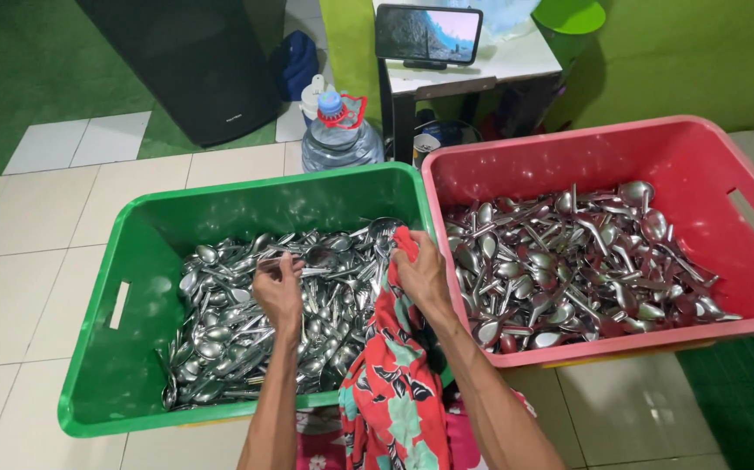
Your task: Polishing metal spoons using a cloth.
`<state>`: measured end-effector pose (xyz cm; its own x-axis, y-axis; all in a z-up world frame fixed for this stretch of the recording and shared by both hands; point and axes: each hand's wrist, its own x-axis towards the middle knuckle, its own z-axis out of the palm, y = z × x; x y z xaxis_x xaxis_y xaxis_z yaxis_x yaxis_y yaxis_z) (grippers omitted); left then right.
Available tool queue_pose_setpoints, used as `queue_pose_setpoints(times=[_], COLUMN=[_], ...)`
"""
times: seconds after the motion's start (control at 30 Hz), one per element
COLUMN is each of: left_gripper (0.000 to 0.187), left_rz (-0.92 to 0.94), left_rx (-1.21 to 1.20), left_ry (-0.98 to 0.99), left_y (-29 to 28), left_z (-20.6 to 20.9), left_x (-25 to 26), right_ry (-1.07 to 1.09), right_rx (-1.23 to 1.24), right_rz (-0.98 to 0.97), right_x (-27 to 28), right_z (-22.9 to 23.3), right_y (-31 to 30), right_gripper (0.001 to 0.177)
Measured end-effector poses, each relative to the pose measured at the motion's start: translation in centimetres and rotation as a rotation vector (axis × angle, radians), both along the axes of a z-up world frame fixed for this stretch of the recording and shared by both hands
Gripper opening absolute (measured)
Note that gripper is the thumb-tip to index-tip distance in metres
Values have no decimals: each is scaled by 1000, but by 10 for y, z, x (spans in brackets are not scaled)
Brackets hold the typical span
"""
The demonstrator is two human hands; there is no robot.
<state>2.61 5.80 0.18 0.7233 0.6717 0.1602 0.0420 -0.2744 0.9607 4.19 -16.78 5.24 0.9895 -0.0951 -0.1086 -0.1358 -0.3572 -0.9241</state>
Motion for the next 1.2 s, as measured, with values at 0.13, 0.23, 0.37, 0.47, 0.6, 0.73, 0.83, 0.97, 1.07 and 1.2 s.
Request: queue_pose_setpoints(times=[0.13,0.23,0.37,0.47,0.6,0.73,0.83,0.97,1.07,1.2], left_gripper=[20,18,15,17,20,22,23,24,29,32], left_rz=[30,19,-31,-27,-101,-399,-513,-658,-588,-471], left_rx=[-95,-153,-349,-695,-932,-746,-584,-344,-88,40], left_ry=[-21,-48,-141,-219,-159,95,162,188,241,230], left_y=[-15,-30,-34,-25,-26,-33,-32,-31,-42,-48], left_z=[7,16,3,-22,-27,-12,-28,-51,-17,-14], left_x=[-9,-19,-17,-6,-9,-14,-13,-10,-21,-27], right_ry=[-131,-260,-314,-337,-333,-328,-357,-326,-370,-450], right_rx=[-85,-163,-194,-177,-149,-103,-109,-144,-178,-154], right_rz=[12,91,135,122,84,43,41,92,73,83], right_x=[8,8,11,12,16,20,24,26,27,9], right_z=[-32,-51,-57,-57,-72,-71,-74,-76,-80,-38], right_y=[7,19,25,24,20,13,5,3,2,10], right_gripper=[38,26,24,27,30,30,30,30,30,27])
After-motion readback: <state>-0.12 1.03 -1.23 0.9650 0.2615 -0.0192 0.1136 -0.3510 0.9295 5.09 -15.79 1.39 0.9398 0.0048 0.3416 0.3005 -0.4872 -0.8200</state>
